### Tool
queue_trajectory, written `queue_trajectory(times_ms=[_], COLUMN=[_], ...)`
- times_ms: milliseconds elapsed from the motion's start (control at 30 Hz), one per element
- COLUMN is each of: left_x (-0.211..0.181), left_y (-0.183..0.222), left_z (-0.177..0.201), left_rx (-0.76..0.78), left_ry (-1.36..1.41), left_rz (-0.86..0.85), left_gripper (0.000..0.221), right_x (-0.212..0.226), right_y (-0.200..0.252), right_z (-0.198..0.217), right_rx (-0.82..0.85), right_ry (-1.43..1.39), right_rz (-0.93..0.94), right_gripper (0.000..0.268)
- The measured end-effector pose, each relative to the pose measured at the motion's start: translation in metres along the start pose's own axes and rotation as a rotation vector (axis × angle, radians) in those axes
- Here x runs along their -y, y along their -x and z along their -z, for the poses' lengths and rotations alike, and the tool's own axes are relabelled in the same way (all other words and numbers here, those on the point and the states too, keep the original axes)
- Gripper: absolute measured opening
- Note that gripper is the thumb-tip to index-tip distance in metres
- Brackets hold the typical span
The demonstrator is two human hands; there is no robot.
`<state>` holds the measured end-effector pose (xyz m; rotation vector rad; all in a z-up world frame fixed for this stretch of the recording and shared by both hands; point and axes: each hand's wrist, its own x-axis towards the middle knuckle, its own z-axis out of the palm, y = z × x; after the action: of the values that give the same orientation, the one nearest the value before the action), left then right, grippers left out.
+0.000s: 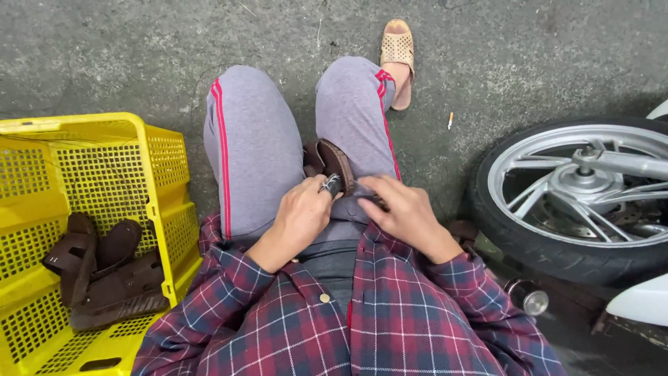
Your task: Hand-sewing the components of brown leather sandals using a needle and thread while sitting on a small stool.
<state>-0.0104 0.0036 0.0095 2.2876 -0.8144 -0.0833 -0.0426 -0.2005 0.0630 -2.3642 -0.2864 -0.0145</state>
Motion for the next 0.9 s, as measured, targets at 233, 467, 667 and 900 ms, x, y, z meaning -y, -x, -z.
queue_trajectory(times_ms=[233, 467, 667, 900], left_x=[0.015, 0.034, 0.038, 0.057], left_y=[-0.013, -0.067, -0.143, -0.14], left_z=[0.029, 0.028, 0.0, 0.013], left_rx=[-0.077, -0.258, -0.317, -0.211], left_ry=[1.103, 1.882, 1.739, 1.719], left_rz=[0.148, 0.414, 0.577, 0.668], left_gripper=[0.008, 0.02, 0.023, 0.023], right_x=[-0.009, -0.011, -0.01, -0.001], right_y=[-0.01, -0.014, -0.018, -0.028], right_z=[-0.002, -0.009, -0.015, -0.004], right_rx=[0.107, 0.308, 0.221, 0.329], right_ry=[-0.145, -0.983, -1.093, -0.934], right_rz=[-0.248, -0.627, -0.73, -0.776], right_gripper=[0.008, 0.006, 0.007, 0.005])
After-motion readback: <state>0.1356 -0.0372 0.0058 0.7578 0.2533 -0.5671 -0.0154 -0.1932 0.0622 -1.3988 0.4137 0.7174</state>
